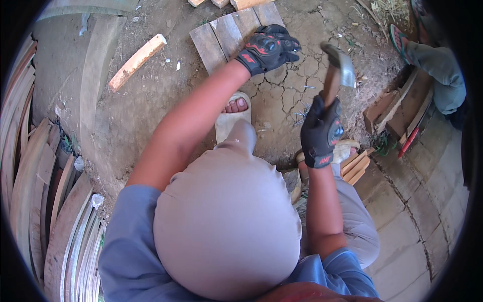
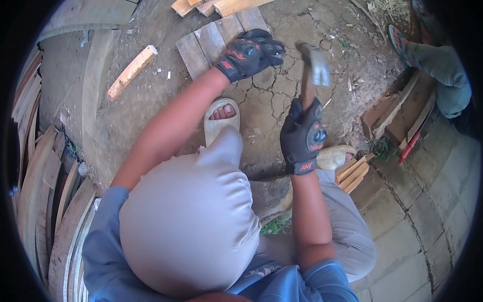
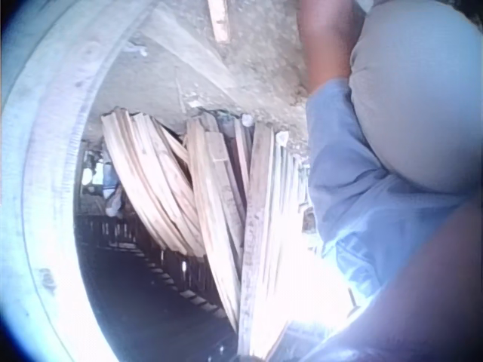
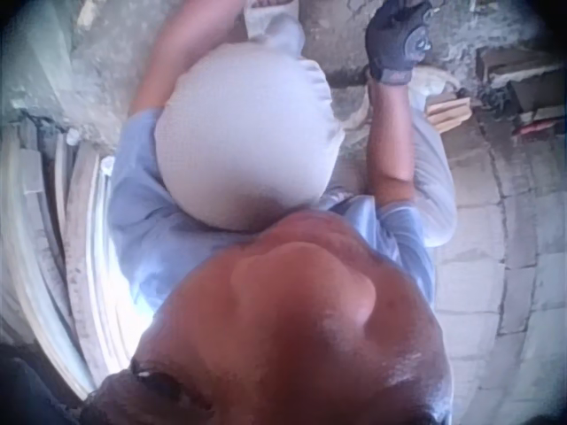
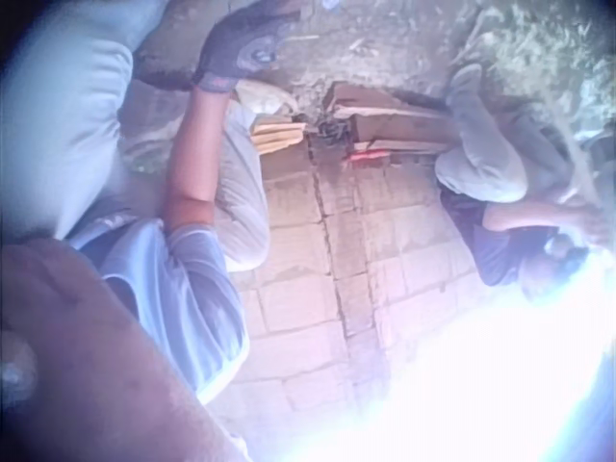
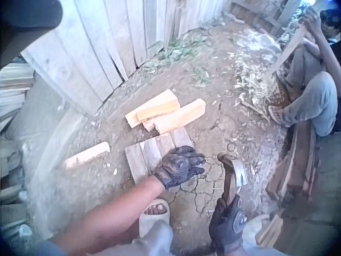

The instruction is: The person sits on the ground and uses a hammer to drive nails into small wooden planks. They repeatedly pick up nails, position them on the wood, and strike them with the hammer to secure the pieces.

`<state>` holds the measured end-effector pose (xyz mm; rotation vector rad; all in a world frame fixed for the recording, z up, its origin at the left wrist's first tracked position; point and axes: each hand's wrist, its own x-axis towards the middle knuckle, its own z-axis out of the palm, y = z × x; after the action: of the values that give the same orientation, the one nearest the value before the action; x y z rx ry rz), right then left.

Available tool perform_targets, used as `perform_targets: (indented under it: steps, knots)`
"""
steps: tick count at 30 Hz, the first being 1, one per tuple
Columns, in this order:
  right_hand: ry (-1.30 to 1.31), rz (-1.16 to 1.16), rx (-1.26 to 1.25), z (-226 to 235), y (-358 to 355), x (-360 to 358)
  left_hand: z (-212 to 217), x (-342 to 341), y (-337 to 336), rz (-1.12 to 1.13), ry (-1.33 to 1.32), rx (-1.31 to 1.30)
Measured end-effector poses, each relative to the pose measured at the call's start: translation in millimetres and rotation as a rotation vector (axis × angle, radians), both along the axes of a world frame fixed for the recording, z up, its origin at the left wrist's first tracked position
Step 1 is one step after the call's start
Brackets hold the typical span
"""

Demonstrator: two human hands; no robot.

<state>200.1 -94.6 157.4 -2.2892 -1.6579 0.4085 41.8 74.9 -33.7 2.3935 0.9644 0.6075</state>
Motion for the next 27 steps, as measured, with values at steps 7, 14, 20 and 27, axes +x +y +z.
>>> perform_targets:
  steps: [7,14,20,27]
  knots:
    - [-0.032,0.006,-0.226,-9.0,2.0,5.4,76.8,-43.6,-22.4,0.083,0.261,0.050]
    - [0.053,0.016,-0.043,15.1,-7.8,5.1,66.0,-44.3,-32.0,0.103,0.376,0.069]
    - [-0.087,0.104,-0.080,9.4,18.1,4.6,67.6,-42.6,-30.9,0.101,0.393,0.066]
    - [0.017,0.028,-0.123,46.9,29.3,-0.4,67.5,-43.9,-30.4,0.107,0.394,0.062]
